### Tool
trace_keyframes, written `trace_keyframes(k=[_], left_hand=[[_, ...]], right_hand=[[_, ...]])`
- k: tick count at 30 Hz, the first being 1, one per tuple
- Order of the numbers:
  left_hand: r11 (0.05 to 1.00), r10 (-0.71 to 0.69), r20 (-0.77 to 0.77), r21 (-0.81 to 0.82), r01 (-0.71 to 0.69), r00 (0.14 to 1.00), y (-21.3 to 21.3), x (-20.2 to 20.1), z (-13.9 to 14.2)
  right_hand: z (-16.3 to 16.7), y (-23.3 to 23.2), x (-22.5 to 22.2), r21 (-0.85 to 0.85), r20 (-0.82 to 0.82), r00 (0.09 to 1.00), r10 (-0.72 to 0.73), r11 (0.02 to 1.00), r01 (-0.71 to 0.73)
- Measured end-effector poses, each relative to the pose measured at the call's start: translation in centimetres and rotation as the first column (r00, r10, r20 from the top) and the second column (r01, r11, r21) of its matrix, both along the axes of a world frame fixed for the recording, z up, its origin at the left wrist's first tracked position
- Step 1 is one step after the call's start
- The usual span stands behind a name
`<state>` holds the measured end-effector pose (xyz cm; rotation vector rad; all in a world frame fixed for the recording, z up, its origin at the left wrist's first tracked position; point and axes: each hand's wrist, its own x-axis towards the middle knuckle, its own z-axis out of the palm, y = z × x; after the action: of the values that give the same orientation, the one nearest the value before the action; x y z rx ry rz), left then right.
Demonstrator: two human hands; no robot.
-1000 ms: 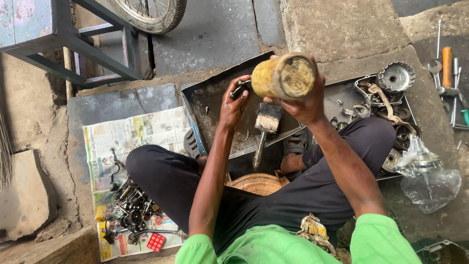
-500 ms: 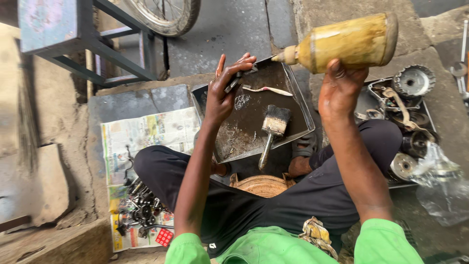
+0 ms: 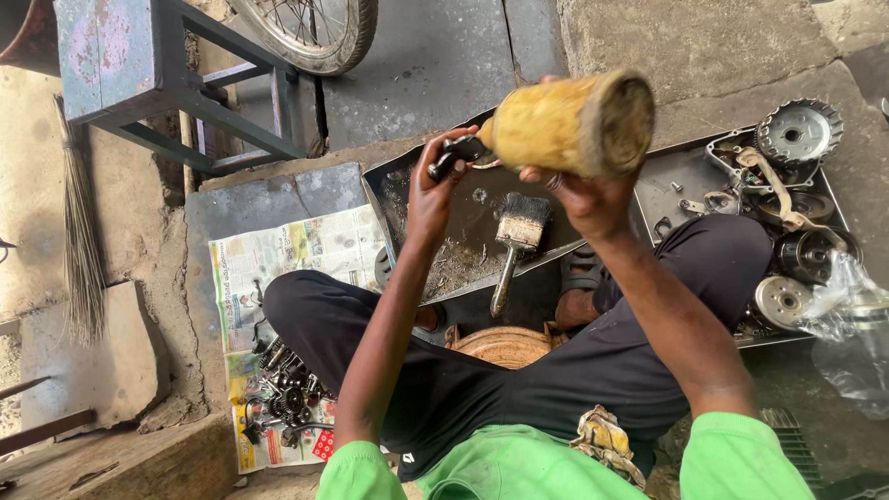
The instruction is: The person sits on the ground and cleans small mechanical parts. They pour liquid from a bottle onto a part, scrub it with a toothbrush, and place it aside. This process is repeated for several parts.
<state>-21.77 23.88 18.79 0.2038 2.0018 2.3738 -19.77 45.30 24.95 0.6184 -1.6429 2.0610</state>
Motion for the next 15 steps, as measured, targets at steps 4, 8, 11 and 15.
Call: trace_keyframes(k=[4, 8, 11, 15], left_hand=[[0.985, 0.040, -0.103, -0.161, -0.056, 0.994, 0.2, 0.6, -0.3], [0.950, 0.066, -0.155, -0.291, -0.110, 0.986, 0.2, 1.0, -0.2], [0.942, 0.065, -0.182, -0.313, -0.121, 0.981, 0.0, 1.1, -0.2], [0.929, 0.065, -0.233, -0.341, -0.145, 0.970, -0.8, 1.2, -0.2]], right_hand=[[0.3, -0.1, 0.7, 0.307, -0.054, 0.992, -0.114, 0.944, 0.125], [0.3, -0.2, 0.9, 0.267, 0.025, 0.998, -0.066, 0.962, 0.057], [0.2, -0.7, 0.6, 0.418, -0.092, 0.990, -0.108, 0.898, 0.137], [0.4, -1.2, 0.4, 0.343, -0.045, 0.996, -0.075, 0.936, 0.085]])
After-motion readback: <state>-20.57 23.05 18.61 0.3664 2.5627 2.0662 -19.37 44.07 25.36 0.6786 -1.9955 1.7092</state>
